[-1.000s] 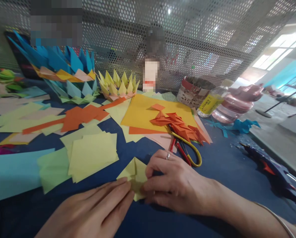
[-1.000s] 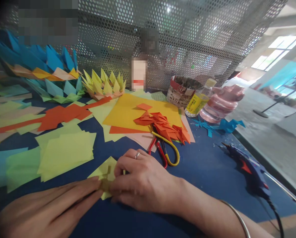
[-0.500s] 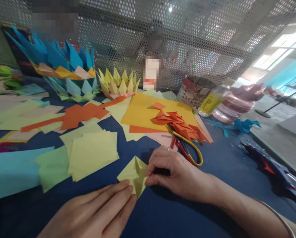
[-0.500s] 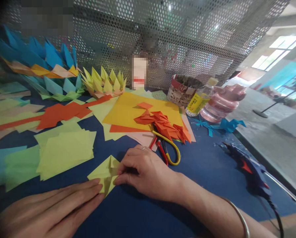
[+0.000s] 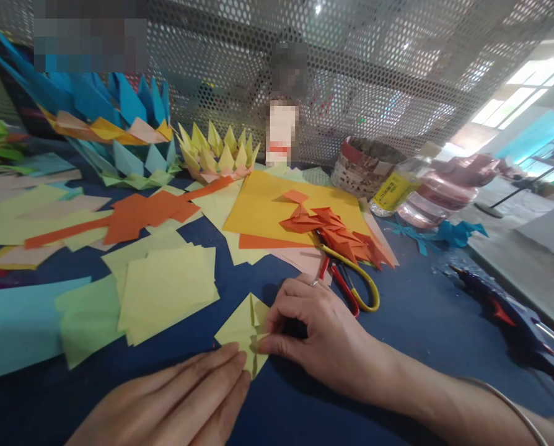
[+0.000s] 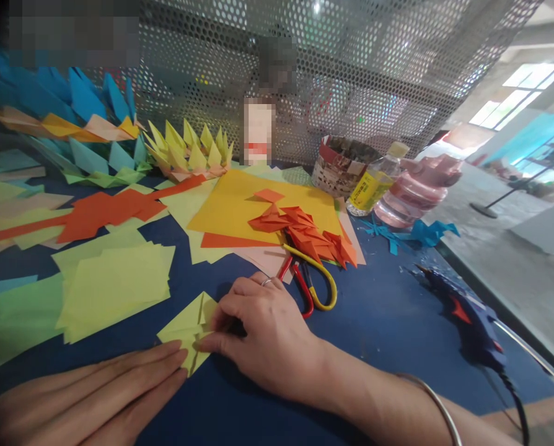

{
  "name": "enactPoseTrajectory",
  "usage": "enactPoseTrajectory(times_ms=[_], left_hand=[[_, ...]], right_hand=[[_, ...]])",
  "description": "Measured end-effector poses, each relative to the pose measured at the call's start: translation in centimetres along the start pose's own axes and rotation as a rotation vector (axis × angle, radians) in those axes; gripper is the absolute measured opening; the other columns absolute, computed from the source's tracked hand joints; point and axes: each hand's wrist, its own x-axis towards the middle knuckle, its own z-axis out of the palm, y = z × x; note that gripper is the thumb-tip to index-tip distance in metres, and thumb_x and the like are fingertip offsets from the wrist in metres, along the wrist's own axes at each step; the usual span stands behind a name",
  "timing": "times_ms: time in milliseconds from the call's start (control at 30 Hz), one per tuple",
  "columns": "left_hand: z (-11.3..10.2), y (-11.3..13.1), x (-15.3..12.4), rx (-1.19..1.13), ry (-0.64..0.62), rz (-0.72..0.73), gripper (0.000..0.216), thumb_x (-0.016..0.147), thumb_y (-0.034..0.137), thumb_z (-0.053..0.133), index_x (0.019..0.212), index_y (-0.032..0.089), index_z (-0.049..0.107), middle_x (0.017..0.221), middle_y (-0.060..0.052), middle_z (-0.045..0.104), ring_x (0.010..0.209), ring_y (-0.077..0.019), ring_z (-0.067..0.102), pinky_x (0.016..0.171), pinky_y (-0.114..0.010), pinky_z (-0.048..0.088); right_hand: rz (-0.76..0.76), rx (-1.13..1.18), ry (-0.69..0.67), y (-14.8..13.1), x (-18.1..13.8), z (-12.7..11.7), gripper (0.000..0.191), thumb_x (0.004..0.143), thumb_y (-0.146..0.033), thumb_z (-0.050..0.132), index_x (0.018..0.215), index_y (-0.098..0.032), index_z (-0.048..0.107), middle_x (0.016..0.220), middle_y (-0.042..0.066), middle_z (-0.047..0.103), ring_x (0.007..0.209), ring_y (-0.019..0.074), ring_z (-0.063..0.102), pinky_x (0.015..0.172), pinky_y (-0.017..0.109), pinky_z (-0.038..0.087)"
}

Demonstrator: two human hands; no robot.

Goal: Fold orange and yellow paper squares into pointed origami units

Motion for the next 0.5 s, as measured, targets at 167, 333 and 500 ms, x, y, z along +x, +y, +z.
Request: enactPoseTrajectory(times_ms=[167, 333, 500], left_hand=[[0.1, 0.1, -0.5, -0.018, -0.011, -0.016, 0.034, 0.108, 0.013, 0.043, 0.108, 0.016, 0.076, 0.116, -0.002, 0.080, 0.116, -0.0130, 0.072, 0.124, -0.025, 0.040], [0.0, -0.3, -1.2, -0.006, -0.054, 0.080, 0.032, 0.103, 0.007, 0.046, 0.115, 0.010, 0.076, 0.125, -0.008, 0.077, 0.126, -0.0193, 0.069, 0.128, -0.032, 0.036], [-0.3, -0.3, -0.6, -0.004, -0.051, 0.053, 0.031, 0.101, 0.010, 0.047, 0.111, 0.013, 0.076, 0.120, -0.007, 0.076, 0.121, -0.0175, 0.070, 0.128, -0.030, 0.036]], right_hand=[[0.064, 0.024, 0.003, -0.3, 0.2, 0.0, 0.018, 0.084, -0.021, 0.092, 0.078, -0.018, 0.076, 0.081, -0.003, 0.067, 0.076, 0.0130, 0.063, 0.078, 0.030, 0.043], [0.100, 0.008, 0.004, -0.5, 0.4, 0.2, 0.019, 0.085, -0.022, 0.091, 0.077, -0.018, 0.075, 0.080, -0.003, 0.067, 0.074, 0.0130, 0.061, 0.078, 0.031, 0.042], [0.089, -0.028, 0.014, -0.5, 0.3, 0.3, 0.021, 0.084, -0.026, 0.092, 0.077, -0.018, 0.074, 0.081, -0.002, 0.067, 0.076, 0.0141, 0.061, 0.078, 0.032, 0.041]])
